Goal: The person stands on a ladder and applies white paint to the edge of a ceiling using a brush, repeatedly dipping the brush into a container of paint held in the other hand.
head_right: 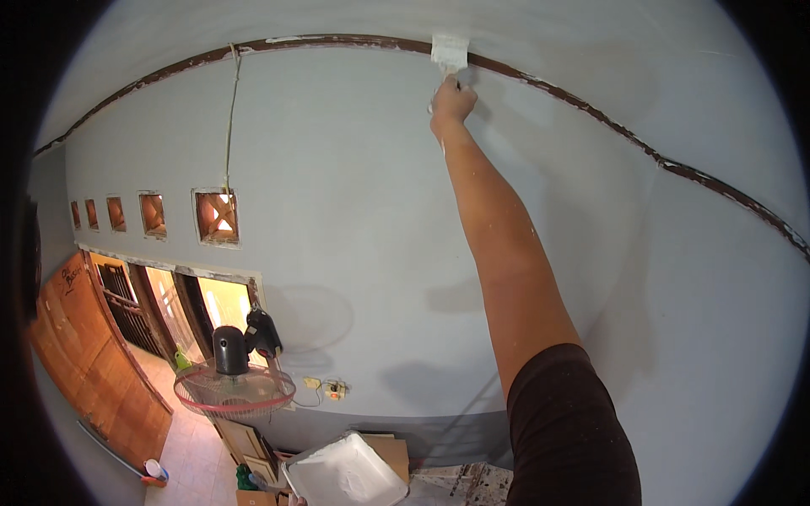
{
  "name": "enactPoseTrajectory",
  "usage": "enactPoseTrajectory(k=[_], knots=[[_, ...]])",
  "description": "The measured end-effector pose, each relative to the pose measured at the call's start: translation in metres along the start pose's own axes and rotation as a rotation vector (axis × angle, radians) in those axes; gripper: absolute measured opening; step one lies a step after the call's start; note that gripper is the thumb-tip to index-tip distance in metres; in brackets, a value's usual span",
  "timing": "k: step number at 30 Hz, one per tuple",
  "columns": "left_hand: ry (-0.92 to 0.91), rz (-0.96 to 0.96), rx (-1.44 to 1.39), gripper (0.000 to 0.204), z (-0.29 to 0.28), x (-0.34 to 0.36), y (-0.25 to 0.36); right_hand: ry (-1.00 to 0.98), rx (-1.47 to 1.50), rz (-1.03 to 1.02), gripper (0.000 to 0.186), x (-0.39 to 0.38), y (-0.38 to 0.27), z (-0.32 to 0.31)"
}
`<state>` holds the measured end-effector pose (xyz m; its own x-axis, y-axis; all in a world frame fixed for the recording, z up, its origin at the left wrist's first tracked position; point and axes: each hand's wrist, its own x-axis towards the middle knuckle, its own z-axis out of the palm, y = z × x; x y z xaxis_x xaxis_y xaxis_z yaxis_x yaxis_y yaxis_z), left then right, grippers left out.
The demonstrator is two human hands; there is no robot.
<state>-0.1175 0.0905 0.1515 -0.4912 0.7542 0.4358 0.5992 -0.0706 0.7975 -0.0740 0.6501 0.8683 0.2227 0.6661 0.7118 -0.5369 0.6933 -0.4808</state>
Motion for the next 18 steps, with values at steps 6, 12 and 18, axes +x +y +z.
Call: enactPoseTrajectory(k=[6,12,18], knots=[[-0.021,-0.007,-0.018,0.052,0.001,0.007,0.000,0.019,-0.035,0.078,0.026,0.003,-0.029,0.007],[-0.038,-0.015,-0.029,0.052,0.000,0.012,0.002,-0.108,0.039,0.032,0.028,-0.066,-0.108,0.017],[-0.051,-0.026,-0.047,0.053,-0.001,0.014,0.007,-0.252,0.031,-0.247,0.031,-0.141,-0.173,-0.003]])
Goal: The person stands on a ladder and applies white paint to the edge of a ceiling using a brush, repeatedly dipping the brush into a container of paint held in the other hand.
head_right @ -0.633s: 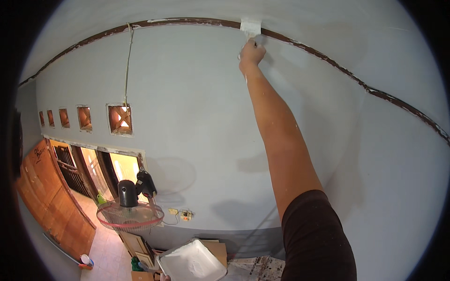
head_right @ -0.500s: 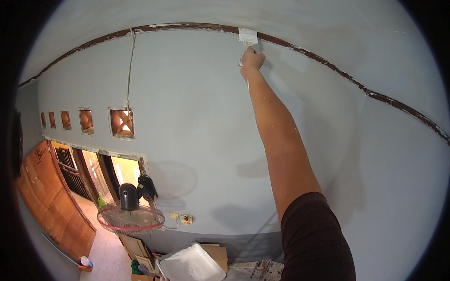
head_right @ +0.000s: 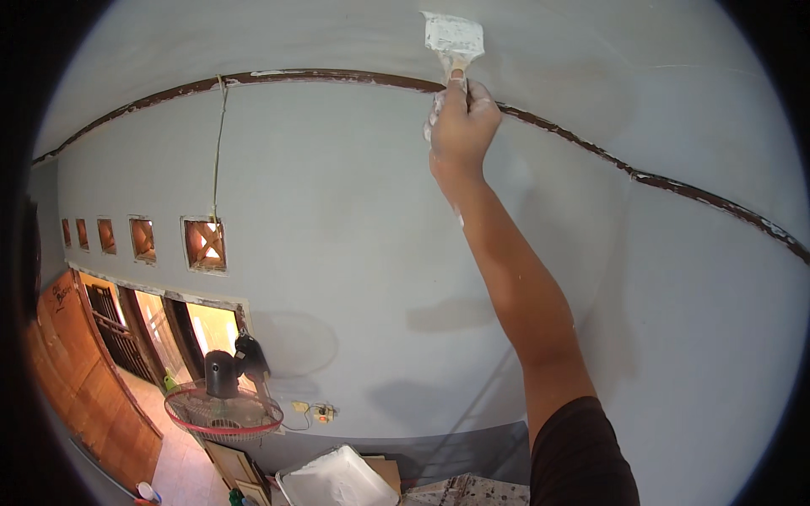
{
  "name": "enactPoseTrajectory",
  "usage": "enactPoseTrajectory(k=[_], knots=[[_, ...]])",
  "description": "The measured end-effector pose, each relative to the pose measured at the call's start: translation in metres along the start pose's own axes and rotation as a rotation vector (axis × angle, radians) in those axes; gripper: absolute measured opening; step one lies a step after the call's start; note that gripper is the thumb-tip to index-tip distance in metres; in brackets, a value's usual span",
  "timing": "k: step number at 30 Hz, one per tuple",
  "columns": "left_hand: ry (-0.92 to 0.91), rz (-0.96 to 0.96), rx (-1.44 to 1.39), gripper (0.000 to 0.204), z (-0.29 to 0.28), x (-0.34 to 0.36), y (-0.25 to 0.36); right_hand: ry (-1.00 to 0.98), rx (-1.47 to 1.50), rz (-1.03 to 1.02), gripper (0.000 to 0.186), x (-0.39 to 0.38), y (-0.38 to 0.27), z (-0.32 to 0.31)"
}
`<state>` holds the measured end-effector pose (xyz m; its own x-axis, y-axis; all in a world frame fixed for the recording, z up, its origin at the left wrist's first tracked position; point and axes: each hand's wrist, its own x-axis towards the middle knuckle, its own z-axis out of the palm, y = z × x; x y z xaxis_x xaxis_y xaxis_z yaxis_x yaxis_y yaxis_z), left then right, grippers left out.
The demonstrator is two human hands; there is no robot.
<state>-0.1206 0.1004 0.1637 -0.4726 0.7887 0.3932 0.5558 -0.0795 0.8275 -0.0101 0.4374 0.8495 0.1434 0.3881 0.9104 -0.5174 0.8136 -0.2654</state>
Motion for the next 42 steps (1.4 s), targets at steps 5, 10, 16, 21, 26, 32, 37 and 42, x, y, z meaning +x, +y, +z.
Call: enactPoseTrajectory(k=[5,10,16,21,26,32,37,42], knots=[[-0.011,-0.011,-0.018,0.053,0.001,0.001,0.004,0.051,-0.091,-0.125,0.028,-0.040,-0.015,-0.002],[-0.010,-0.014,-0.031,0.053,0.001,-0.001,0.007,0.004,-0.024,-0.282,0.025,-0.025,-0.009,0.005],[-0.016,-0.032,-0.034,0.054,-0.002,-0.005,0.010,-0.074,-0.033,-0.230,0.022,0.033,0.046,-0.001],[-0.025,-0.050,-0.050,0.054,-0.005,-0.005,0.013,-0.043,-0.071,-0.010,0.025,0.015,0.071,-0.015],[-0.047,-0.075,-0.090,0.055,-0.010,-0.003,0.021,0.041,-0.030,0.306,0.021,-0.004,0.039,-0.008],[-0.043,-0.164,-0.180,0.055,-0.026,0.001,0.041,0.003,0.104,0.169,0.022,-0.029,-0.100,0.032],[-0.050,-0.238,-0.307,0.056,-0.033,-0.005,0.067,-0.017,0.047,0.087,0.022,-0.068,-0.165,0.039],[-0.028,-0.313,-0.382,0.056,-0.041,-0.024,0.091,-0.013,-0.117,-0.156,0.020,-0.078,-0.153,0.025]])
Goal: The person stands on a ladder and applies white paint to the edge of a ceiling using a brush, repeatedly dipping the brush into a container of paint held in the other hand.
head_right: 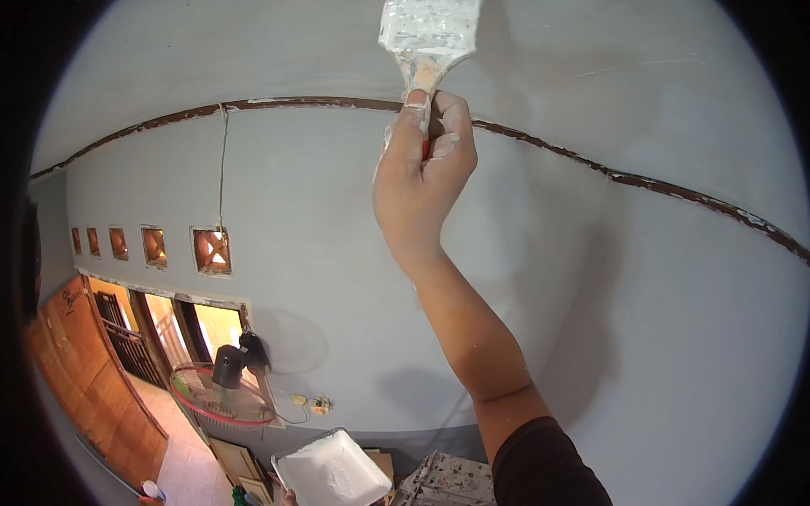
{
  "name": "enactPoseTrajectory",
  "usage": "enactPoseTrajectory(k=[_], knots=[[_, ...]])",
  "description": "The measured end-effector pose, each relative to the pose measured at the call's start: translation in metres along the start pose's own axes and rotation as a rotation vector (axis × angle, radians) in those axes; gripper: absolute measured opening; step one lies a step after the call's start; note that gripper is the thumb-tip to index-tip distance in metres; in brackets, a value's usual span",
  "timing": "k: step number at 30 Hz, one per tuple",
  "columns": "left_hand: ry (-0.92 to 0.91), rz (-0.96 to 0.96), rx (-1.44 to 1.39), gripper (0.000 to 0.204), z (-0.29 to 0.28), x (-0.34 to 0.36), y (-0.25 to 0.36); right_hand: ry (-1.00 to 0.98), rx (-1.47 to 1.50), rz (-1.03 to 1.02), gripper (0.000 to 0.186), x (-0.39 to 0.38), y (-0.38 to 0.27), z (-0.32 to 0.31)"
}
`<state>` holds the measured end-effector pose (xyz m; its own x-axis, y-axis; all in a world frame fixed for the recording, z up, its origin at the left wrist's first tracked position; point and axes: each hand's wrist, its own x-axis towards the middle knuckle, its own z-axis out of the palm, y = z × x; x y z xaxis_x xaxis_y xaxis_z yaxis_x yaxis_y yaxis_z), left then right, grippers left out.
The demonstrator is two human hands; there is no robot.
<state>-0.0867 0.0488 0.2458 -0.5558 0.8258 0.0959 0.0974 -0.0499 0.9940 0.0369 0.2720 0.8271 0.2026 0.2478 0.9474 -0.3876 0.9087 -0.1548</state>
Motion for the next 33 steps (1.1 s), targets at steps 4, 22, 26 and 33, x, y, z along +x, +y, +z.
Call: enactPoseTrajectory(k=[4,22,26,33], knots=[[0.033,-0.035,-0.028,0.057,0.002,-0.020,0.007,-0.032,0.054,-0.245,0.012,0.036,0.042,-0.007],[0.176,-0.083,-0.069,0.065,-0.005,-0.055,0.016,0.104,0.101,0.452,0.021,0.060,0.134,-0.048],[0.157,-0.005,-0.003,0.069,-0.009,-0.044,-0.011,0.053,0.126,0.361,0.020,0.057,0.046,-0.033],[0.069,0.017,0.319,0.074,-0.002,-0.019,-0.045,0.090,0.140,0.025,0.020,0.016,0.058,-0.027]])
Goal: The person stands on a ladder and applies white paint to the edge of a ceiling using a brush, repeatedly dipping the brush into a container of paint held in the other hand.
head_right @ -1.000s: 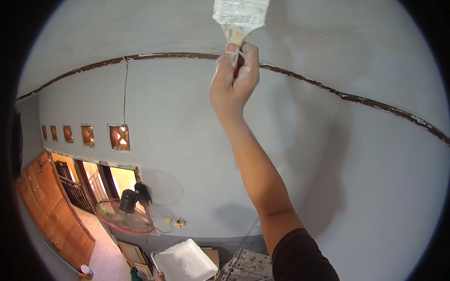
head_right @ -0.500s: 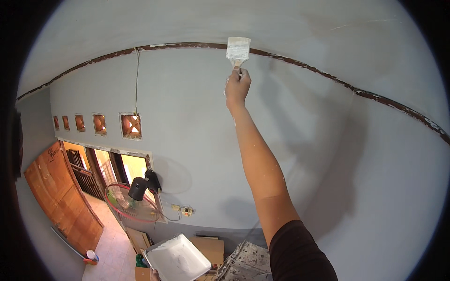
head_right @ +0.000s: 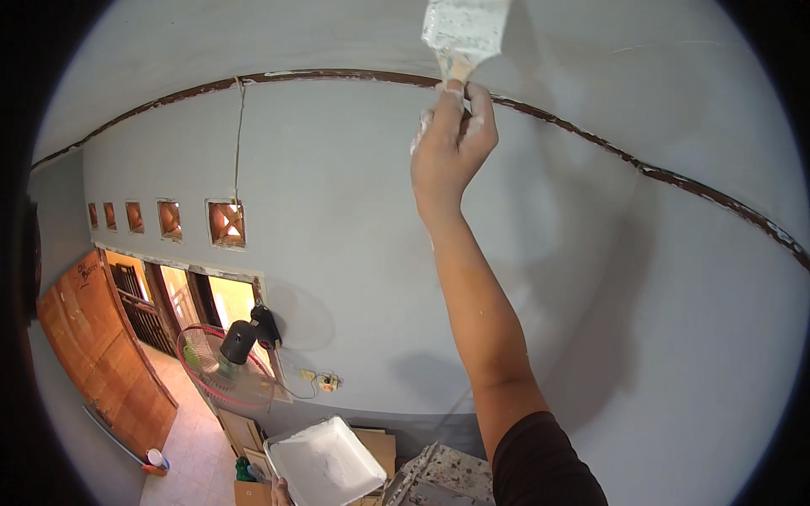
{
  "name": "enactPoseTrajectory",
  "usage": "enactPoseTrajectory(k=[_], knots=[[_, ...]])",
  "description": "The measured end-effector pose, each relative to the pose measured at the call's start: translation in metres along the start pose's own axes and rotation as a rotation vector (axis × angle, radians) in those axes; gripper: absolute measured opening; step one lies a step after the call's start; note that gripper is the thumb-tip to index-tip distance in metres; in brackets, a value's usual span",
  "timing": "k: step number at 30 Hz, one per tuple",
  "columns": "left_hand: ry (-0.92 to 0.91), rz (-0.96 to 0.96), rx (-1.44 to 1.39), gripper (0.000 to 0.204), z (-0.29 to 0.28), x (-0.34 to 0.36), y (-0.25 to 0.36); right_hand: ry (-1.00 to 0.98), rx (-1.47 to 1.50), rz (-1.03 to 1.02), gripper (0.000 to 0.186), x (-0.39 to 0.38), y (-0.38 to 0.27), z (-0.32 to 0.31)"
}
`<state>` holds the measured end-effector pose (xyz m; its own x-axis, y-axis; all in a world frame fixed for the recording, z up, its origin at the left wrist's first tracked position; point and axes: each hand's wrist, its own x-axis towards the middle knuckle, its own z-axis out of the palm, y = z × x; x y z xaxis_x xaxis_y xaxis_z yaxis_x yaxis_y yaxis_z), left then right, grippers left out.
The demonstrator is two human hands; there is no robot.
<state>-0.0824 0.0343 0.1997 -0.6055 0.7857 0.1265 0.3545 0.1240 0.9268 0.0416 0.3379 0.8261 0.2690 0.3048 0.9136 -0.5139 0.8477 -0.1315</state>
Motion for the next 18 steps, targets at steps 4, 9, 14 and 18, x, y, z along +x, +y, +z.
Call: enactPoseTrajectory(k=[4,9,14,18], knots=[[0.047,0.053,0.035,0.072,0.000,0.008,-0.011,-0.059,0.106,-0.165,0.022,0.034,0.076,-0.020],[0.087,0.098,0.095,0.069,-0.006,0.020,-0.029,-0.127,-0.028,-0.044,0.022,0.099,0.190,-0.053],[0.111,0.157,0.170,0.066,-0.008,0.033,-0.050,-0.135,-0.253,0.264,0.028,0.077,0.246,-0.081],[0.120,0.240,0.260,0.064,-0.010,0.046,-0.066,-0.076,-0.218,0.551,0.032,0.073,0.257,-0.090]])
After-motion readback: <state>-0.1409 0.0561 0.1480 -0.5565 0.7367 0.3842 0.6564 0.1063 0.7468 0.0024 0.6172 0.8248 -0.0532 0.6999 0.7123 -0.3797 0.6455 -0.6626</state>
